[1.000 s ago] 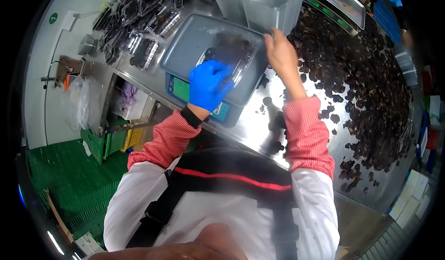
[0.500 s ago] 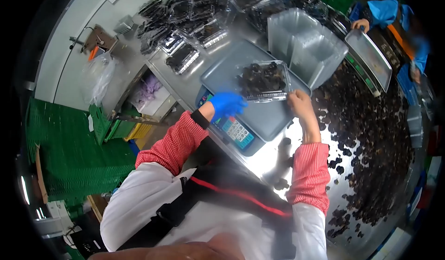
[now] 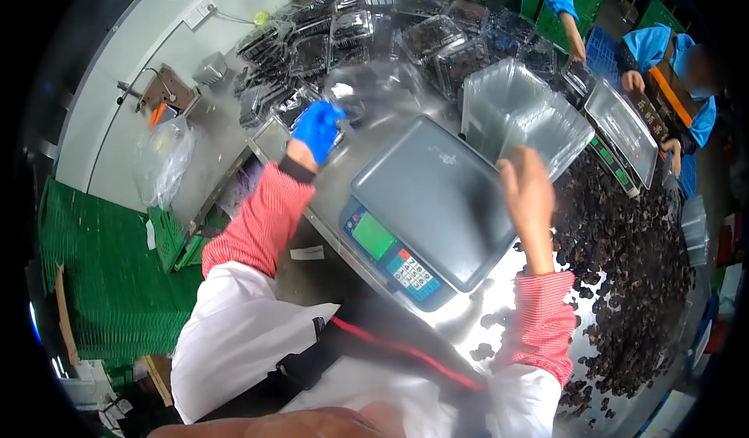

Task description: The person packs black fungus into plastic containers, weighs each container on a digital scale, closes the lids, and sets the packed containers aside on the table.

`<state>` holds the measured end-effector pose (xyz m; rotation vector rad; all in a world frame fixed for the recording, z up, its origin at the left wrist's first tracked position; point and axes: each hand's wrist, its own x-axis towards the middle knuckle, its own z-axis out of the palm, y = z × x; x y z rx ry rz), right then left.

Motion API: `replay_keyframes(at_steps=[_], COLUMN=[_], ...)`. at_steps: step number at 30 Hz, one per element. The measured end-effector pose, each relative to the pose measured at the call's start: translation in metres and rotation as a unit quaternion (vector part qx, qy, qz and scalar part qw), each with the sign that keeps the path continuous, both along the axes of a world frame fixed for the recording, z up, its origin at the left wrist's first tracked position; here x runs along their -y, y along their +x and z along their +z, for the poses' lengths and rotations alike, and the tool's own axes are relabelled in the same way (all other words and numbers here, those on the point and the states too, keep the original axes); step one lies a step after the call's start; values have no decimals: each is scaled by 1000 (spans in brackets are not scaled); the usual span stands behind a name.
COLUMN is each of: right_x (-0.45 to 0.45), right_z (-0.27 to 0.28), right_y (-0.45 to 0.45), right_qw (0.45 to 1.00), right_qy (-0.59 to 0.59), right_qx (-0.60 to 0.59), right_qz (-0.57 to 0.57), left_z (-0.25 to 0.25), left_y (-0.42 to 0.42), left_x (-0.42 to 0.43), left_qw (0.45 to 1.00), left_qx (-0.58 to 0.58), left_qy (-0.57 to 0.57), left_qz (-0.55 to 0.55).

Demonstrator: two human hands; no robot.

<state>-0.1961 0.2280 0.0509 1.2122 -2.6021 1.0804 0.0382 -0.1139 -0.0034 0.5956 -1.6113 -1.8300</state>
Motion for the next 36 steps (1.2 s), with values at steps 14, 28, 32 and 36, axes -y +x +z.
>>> replay_keyframes(at_steps=[14,28,32,36], right_x=[-13,-13,-21,-50], right_z=[4,0,-20,-68], right_y=[-97,-80,-1,62], right_qw=[981,956,952,950], right_qy=[150,-91,-21,-59], right_qx=[-113,-277,-300,-262], right_qz=[44,27,56,163], left_z=[28,16,17,31], left_y=[-51,-11,-15,-21], left_x=[-81,-213,-244,-278], left_qw=[947,894,878,799], left_qx=[125,237,217,169], left_qy=[180,179,73,87], left_qz=[-234,-336,-420,-571])
